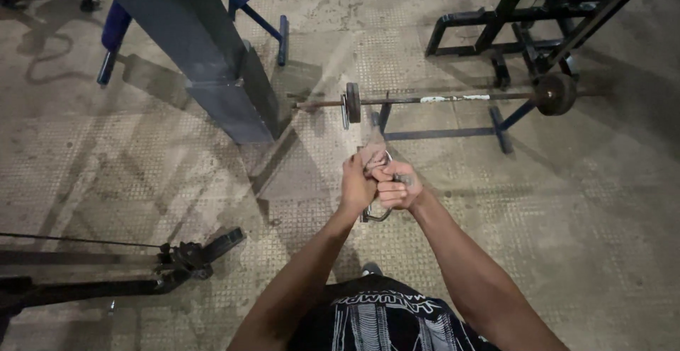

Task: Cleaning and wiping down various gym weights and attachments using a cloth.

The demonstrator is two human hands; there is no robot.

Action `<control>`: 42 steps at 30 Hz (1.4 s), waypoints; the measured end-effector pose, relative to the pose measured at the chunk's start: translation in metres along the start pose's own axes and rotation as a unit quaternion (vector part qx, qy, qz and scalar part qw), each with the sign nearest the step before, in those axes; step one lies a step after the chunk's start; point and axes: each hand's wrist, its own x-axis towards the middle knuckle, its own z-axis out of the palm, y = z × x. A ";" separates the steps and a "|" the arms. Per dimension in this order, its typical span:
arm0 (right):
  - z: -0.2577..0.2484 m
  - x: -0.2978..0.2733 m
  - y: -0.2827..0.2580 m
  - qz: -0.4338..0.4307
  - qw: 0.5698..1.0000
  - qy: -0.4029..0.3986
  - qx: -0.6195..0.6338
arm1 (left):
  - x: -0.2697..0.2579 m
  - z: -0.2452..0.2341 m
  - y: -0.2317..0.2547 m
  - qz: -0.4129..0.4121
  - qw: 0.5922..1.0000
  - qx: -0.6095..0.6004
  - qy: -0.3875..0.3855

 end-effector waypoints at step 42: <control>-0.343 0.340 -0.198 -0.177 0.783 0.564 -0.192 | 0.244 -0.043 -0.454 -0.524 0.691 -0.490 0.091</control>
